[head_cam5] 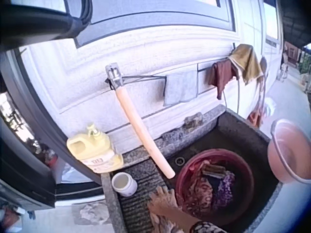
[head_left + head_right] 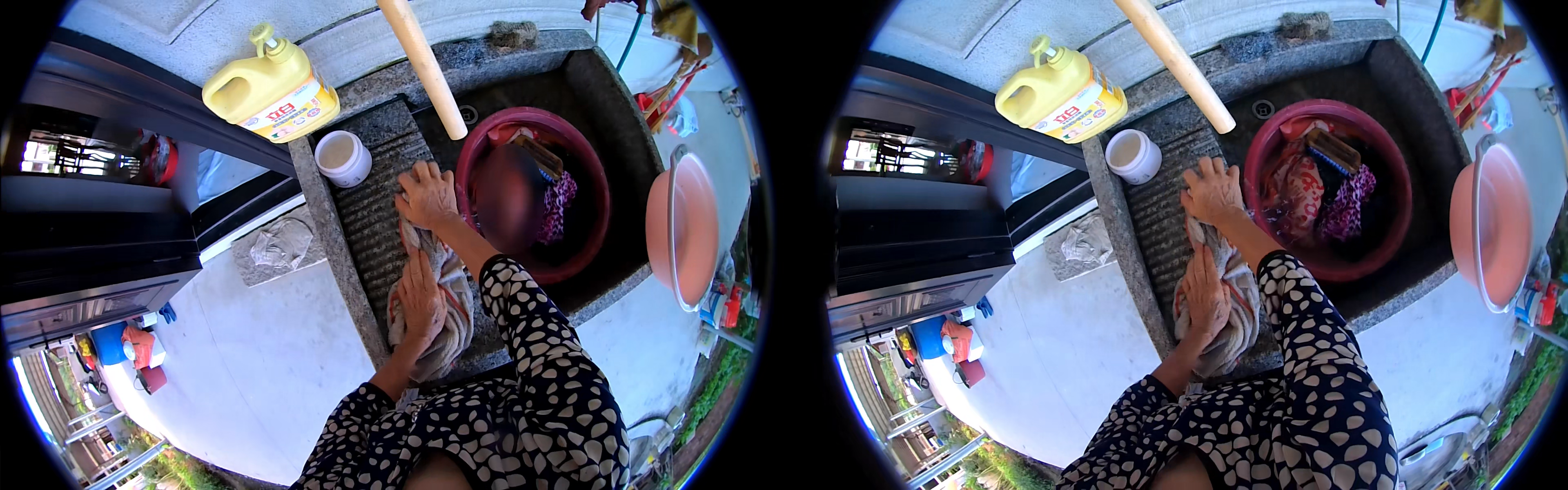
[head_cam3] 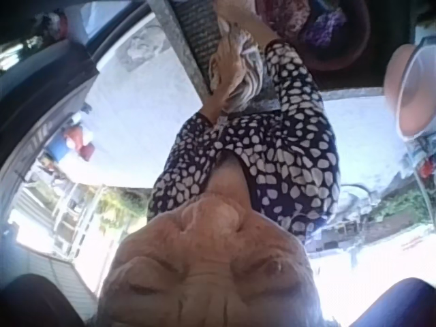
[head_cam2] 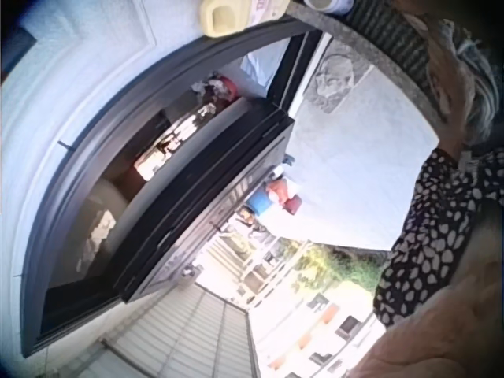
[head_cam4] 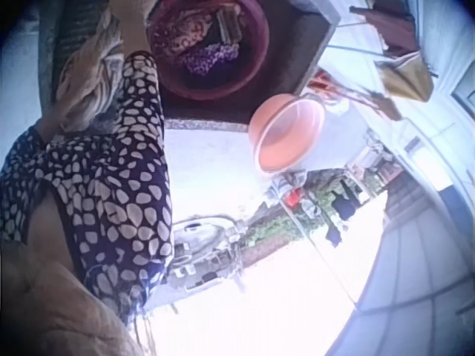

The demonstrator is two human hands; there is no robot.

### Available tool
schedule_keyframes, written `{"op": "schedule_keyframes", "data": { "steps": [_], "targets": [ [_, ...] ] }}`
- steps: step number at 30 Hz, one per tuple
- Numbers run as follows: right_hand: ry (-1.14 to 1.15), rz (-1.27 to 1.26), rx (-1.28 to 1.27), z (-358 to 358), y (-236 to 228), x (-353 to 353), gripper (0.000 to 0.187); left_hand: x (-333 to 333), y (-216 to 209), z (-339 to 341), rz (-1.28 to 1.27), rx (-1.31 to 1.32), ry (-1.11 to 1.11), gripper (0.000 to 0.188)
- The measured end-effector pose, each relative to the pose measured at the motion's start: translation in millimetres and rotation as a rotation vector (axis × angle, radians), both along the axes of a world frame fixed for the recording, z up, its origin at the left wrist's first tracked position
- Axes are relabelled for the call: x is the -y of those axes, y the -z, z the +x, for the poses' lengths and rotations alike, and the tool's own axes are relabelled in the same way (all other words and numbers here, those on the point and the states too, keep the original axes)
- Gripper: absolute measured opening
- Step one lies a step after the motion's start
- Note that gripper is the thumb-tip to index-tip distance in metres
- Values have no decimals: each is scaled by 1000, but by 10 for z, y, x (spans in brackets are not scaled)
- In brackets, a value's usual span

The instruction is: The person washes clothes by hand at an outdoor stone washbasin. They scrub a light-colored towel and a purple patterned cloth on a washboard using a brush, then rinse and wring the items in a pink basin filled with water.

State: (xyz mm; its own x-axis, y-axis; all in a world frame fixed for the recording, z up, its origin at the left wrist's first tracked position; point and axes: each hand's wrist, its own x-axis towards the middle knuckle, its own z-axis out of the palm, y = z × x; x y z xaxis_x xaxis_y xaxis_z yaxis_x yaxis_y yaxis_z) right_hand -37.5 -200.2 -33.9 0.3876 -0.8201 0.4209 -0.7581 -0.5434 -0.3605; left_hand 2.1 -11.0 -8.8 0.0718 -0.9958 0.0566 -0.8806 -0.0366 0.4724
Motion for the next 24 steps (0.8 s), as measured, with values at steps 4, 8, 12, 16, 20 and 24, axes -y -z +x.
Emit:
{"op": "schedule_keyframes", "data": {
  "steps": [4,8,12,16,20,24],
  "targets": [
    [-163,271,267,-340,57,18,21,86,57,216,-58,-330,2,81],
    [-375,131,284,-497,-465,-944,15,88,266,379,-4,119,-89,96],
    [-216,140,126,-365,-73,-799,15,143,173,199,220,203,41,91],
    [59,87,55,110,-16,-14,19,235,7,170,301,98,3,84],
    [-38,231,83,-52,-107,-132,22,203,83,205,176,42,-27,80],
    [-450,6,217,-442,-435,-908,17,24,121,290,262,128,49,79]
  ]
}}
